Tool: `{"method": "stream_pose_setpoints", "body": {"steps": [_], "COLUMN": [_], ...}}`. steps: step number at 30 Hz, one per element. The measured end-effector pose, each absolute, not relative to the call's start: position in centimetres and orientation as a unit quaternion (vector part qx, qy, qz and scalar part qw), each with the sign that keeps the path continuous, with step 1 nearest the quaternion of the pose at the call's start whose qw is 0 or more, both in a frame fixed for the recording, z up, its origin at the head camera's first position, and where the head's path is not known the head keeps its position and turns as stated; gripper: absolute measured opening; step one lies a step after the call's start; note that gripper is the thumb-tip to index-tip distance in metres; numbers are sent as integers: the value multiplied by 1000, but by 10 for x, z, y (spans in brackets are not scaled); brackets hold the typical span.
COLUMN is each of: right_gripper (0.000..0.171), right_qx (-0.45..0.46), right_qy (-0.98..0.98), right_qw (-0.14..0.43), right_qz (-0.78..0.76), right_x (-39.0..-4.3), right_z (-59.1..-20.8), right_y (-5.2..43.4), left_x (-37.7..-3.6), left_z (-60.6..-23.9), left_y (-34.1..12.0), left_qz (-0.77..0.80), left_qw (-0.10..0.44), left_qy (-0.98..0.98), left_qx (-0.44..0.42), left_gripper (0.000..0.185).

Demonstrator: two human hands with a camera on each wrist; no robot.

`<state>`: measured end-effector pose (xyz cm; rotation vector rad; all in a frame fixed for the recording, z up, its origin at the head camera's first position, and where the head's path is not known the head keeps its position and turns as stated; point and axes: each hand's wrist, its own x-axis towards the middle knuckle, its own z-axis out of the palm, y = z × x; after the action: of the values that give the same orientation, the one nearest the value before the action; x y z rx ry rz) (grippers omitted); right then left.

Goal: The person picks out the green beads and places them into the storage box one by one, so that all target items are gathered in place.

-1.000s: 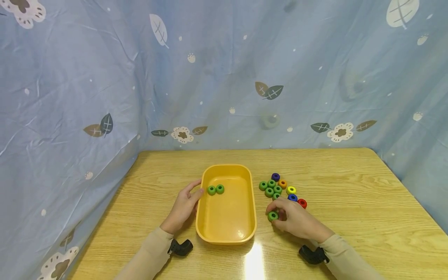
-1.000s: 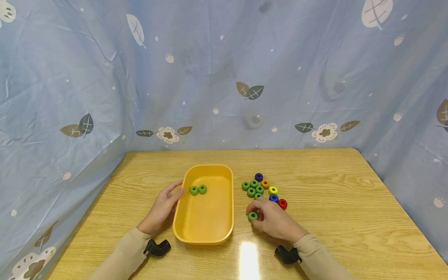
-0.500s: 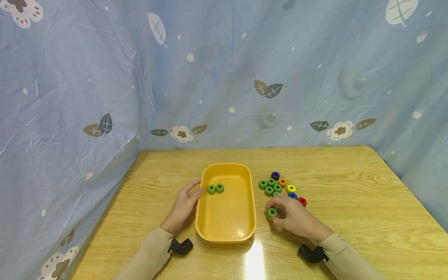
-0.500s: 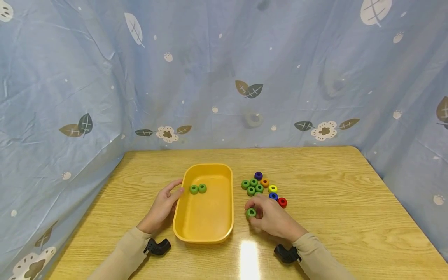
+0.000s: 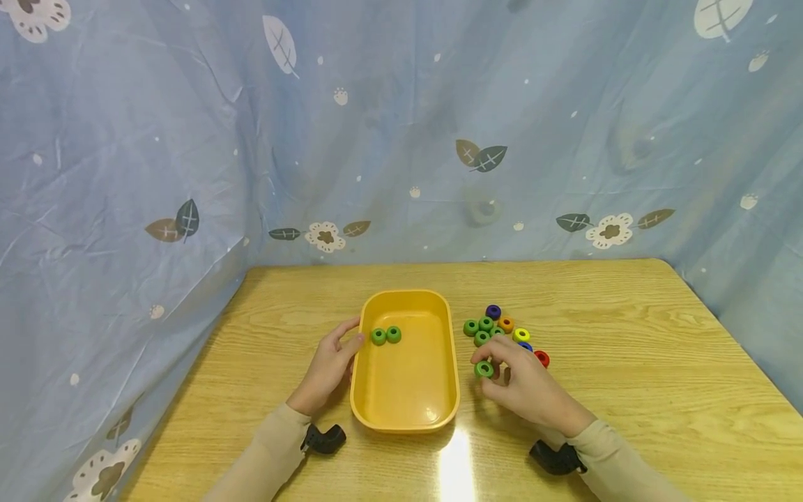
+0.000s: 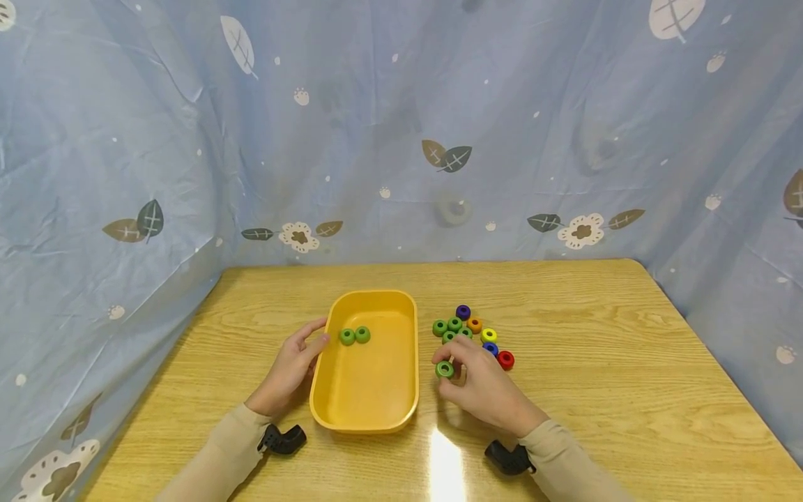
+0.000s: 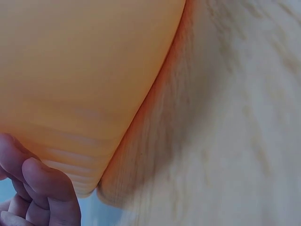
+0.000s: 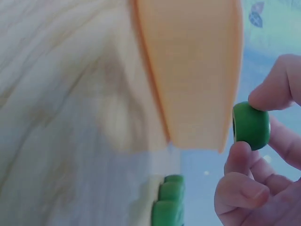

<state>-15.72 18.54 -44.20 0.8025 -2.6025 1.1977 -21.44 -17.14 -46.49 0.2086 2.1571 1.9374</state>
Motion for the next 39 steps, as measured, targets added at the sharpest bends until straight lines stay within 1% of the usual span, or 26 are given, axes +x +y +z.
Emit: {"method": "stream_pose_setpoints", "body": {"steps": [5,10,19,28,32,39], "right_gripper": [39,31,29,21,19,21], "right_qx": [275,281,316,345,344,342], "right_qy": [-866,-865,-863,-861,-862,-869], "right_qw": [93,66,31,19,4,-7], "right_qz": [408,411,394,374,373,358], "right_x": [-157,-159,-173,-190,-199,-216], "right_z": [-430,-417,-399,-379,-376,-377], "right_y": [175,161,133,110,98,79], "left_x": [-214,-213,-214,-215,-215,-216], "left_z": [-464,-464,-465,-464,-465,-467], "left_y": [-171,-171,-170,-170,-171,-172], "left_qz": [665,670,665,663,666,672], "left_qw": [115,118,113,113,115,121], "left_qy": [734,730,736,737,735,728], "left_qx": [72,67,60,60,61,67], "left_gripper": [50,49,49,49,49,51]}}
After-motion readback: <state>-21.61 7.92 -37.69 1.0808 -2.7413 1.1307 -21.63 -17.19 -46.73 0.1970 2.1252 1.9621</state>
